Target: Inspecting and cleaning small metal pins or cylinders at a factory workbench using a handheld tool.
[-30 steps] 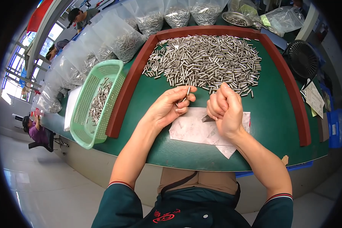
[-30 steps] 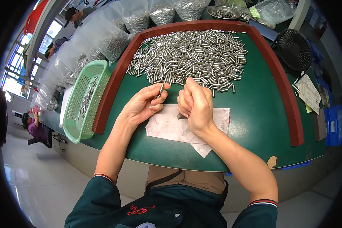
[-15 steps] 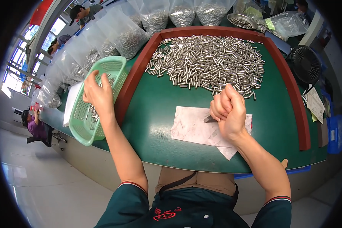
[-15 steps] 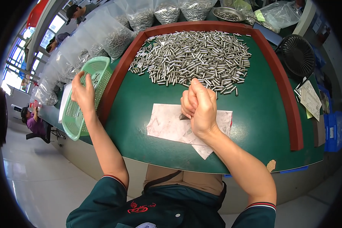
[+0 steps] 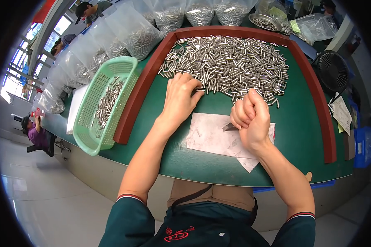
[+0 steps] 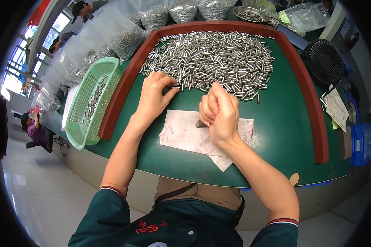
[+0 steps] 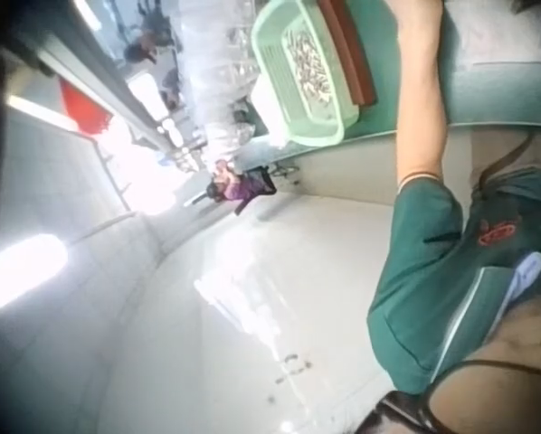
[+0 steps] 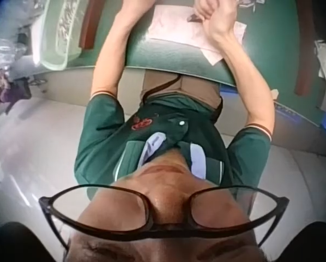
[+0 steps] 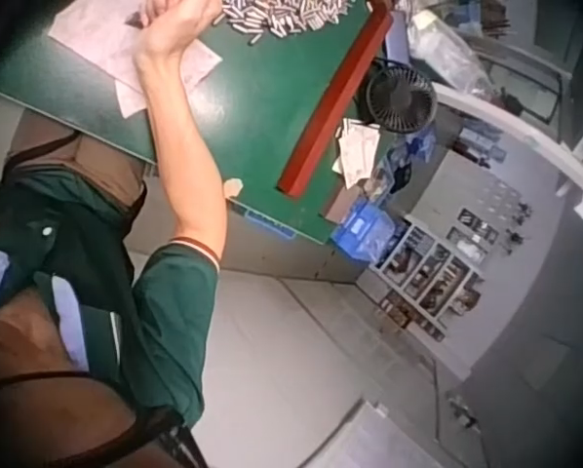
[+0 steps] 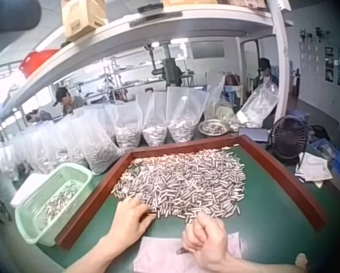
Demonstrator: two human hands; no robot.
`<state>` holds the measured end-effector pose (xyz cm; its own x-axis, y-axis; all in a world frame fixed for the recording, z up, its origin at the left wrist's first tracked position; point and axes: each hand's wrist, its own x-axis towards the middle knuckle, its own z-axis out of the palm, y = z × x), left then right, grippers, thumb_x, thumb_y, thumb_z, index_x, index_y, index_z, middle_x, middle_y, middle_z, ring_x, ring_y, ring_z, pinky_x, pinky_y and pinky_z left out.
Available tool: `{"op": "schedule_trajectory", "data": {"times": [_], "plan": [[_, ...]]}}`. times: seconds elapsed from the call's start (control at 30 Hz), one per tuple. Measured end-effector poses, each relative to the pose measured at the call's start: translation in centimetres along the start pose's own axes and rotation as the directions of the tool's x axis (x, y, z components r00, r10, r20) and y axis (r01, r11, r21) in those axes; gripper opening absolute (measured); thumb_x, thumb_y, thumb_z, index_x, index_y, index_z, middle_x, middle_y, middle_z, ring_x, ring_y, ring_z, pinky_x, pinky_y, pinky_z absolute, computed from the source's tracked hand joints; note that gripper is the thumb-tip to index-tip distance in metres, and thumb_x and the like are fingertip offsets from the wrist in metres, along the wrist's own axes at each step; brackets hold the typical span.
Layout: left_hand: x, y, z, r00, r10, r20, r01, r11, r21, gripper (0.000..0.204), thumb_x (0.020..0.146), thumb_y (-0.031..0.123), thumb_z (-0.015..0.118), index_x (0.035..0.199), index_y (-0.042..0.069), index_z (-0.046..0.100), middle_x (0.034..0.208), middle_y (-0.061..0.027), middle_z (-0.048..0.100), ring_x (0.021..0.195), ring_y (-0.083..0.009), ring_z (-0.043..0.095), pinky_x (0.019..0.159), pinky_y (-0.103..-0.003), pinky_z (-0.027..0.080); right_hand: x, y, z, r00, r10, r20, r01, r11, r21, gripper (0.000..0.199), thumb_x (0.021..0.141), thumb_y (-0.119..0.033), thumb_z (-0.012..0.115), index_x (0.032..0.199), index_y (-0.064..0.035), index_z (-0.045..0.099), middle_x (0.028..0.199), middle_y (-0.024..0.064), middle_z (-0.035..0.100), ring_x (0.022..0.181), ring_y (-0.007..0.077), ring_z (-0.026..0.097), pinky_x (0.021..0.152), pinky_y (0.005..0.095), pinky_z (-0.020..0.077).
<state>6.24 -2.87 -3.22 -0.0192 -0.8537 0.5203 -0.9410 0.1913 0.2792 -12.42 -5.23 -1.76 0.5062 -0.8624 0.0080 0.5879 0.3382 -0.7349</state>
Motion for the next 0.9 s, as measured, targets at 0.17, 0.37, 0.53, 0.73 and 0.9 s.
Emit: {"op": "schedule_trajectory", "data": {"times": [0.17,0.37,0.53,0.73,0.9], "plan": [[-0.26,0.32,0.19,0.999,-0.014,0.028,0.014,1.0,0.025,0.012,0.066,0.007,0.066,0.076,0.003,0.059,0.073,-0.0066,0.052,0.075,-0.0244,0.048,0.069,-0.035,0.036,0.05,-0.01,-0.08,1.0,0.009,-0.001,-0.009,1.0,0.004,0.046,0.09,-0.028,0.035,0.048,-0.0127,0.024,0.041,-0.0011,0.024,0.037,0.0076,0.017,0.035,0.0235,0.0162],[-0.32,0.94,-0.38,0.991,-0.108,0.082,0.113,0.992,-0.049,0.016,0.064,0.008,0.066,0.077,0.002,0.059,0.072,-0.0069,0.054,0.075,-0.0236,0.05,0.069,-0.034,0.038,0.01,-0.24,0.03,1.0,0.007,-0.004,-0.007,1.0,0.0,0.046,0.09,-0.028,0.035,0.048,-0.0127,0.024,0.041,-0.0011,0.024,0.037,0.0077,0.018,0.035,0.0235,0.0165],[-0.43,0.75,-0.48,0.982,-0.157,0.103,0.161,0.986,-0.039,0.017,0.064,0.008,0.066,0.078,0.002,0.06,0.069,-0.0062,0.054,0.073,-0.0216,0.05,0.067,-0.033,0.04,0.04,-0.12,0.08,1.0,0.015,-0.003,-0.015,1.0,0.001,0.046,0.09,-0.027,0.034,0.048,-0.0126,0.024,0.041,-0.001,0.024,0.037,0.0077,0.018,0.035,0.0237,0.0166],[-0.39,0.78,-0.44,0.973,-0.179,0.145,0.194,0.976,-0.098,0.016,0.065,0.008,0.065,0.079,0.001,0.059,0.069,-0.0059,0.053,0.071,-0.0203,0.05,0.066,-0.032,0.041,0.03,-0.16,0.04,1.0,0.014,-0.017,-0.013,1.0,0.004,0.046,0.091,-0.027,0.034,0.048,-0.0125,0.024,0.041,-0.0007,0.024,0.037,0.0078,0.018,0.035,0.0238,0.0168],[-0.39,0.8,-0.61,0.972,-0.174,0.155,0.191,0.976,-0.103,0.015,0.065,0.007,0.063,0.078,0.002,0.06,0.069,-0.0058,0.053,0.071,-0.0201,0.05,0.067,-0.032,0.041,0.14,-0.2,0.01,0.999,0.026,-0.023,-0.026,1.0,0.004,0.046,0.091,-0.027,0.034,0.048,-0.0126,0.024,0.041,-0.0006,0.024,0.037,0.0079,0.018,0.036,0.0237,0.0173]]}}
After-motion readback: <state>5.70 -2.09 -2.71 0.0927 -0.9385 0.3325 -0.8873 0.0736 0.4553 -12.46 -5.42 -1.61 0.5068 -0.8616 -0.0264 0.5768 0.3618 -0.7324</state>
